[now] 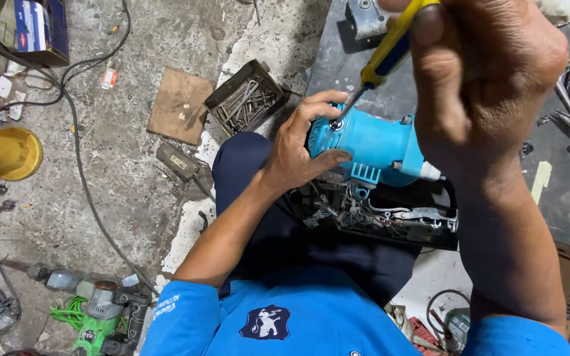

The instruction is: Disassembling and inspecting the internal components of a power hammer drill using a screwdriver.

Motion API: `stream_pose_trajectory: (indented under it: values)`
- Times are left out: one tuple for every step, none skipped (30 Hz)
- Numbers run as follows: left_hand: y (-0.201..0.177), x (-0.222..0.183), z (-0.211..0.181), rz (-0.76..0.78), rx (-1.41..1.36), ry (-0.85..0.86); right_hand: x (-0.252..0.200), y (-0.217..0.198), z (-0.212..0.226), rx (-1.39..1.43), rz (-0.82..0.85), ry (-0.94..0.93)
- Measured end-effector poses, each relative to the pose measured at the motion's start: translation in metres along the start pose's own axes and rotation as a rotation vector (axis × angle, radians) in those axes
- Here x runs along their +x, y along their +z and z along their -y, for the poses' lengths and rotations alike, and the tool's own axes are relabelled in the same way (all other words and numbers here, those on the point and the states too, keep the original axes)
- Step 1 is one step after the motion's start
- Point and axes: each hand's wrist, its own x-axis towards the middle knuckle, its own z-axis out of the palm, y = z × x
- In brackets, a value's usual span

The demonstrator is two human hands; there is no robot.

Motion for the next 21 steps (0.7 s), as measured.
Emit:
stream_pose_trajectory:
  values:
    - [0.0,0.0,0.0,-0.002,-0.019,-0.008,0.002,-0.002,0.0,0.079,0.043,-0.022]
    - [0.001,0.0,0.001,-0.001,-0.018,-0.006,0.002,-0.003,-0.004,0.078,0.043,-0.024]
    - [0.001,0.0,0.002,-0.008,-0.012,0.001,0.001,-0.003,-0.009,0.031,0.034,-0.06]
    - [0.002,0.0,0.003,-0.015,-0.005,0.008,0.001,-0.004,-0.014,-0.015,0.026,-0.097]
    - [0.001,-0.001,0.003,-0.014,-0.005,0.01,-0.001,-0.003,-0.014,-0.016,0.024,-0.098]
    - [0.001,-0.001,0.003,-0.013,-0.005,0.001,-0.003,-0.002,-0.014,-0.05,0.002,-0.077]
    - [0.002,-0.001,0.003,-0.012,-0.006,-0.009,-0.005,-0.001,-0.015,-0.085,-0.019,-0.055]
    - [0.002,-0.001,0.003,-0.01,-0.008,-0.007,0.001,-0.001,-0.007,-0.087,-0.02,-0.055]
    - [0.001,-0.001,0.004,-0.008,-0.008,-0.003,0.005,0.0,0.001,0.041,0.023,0.001]
    - [0.001,-0.002,0.004,-0.006,-0.008,0.001,0.01,0.001,0.009,0.172,0.068,0.054]
    - [0.001,-0.001,0.003,-0.006,-0.009,0.003,0.006,0.001,0.003,0.17,0.068,0.054]
    - [0.001,0.0,0.003,-0.007,-0.019,0.002,0.001,0.001,-0.002,0.275,0.084,0.067]
    - [0.0,0.0,0.002,-0.009,-0.028,0.0,-0.003,0.002,-0.007,0.383,0.101,0.079]
    - [0.0,0.001,0.002,-0.009,-0.027,0.001,-0.002,0.001,-0.007,0.382,0.101,0.078]
    - [0.0,0.001,0.001,-0.014,-0.028,-0.012,-0.001,0.0,-0.006,0.384,0.113,0.061]
    - [0.0,0.0,0.0,-0.018,-0.028,-0.024,0.0,-0.001,-0.006,0.385,0.124,0.045]
    - [0.0,0.0,0.001,-0.018,-0.029,-0.026,0.002,-0.001,-0.001,0.386,0.125,0.046]
    - [-0.001,0.0,0.001,-0.014,-0.036,-0.032,0.004,-0.001,0.004,0.34,0.114,0.091]
    - [0.0,0.0,0.002,-0.01,-0.045,-0.038,0.006,0.0,0.008,0.294,0.104,0.135]
    - [0.0,-0.001,0.003,-0.01,-0.046,-0.04,0.005,-0.001,0.005,0.294,0.104,0.137]
    - [0.0,-0.001,0.003,-0.01,-0.052,-0.036,0.005,-0.002,0.002,0.253,0.118,0.092]
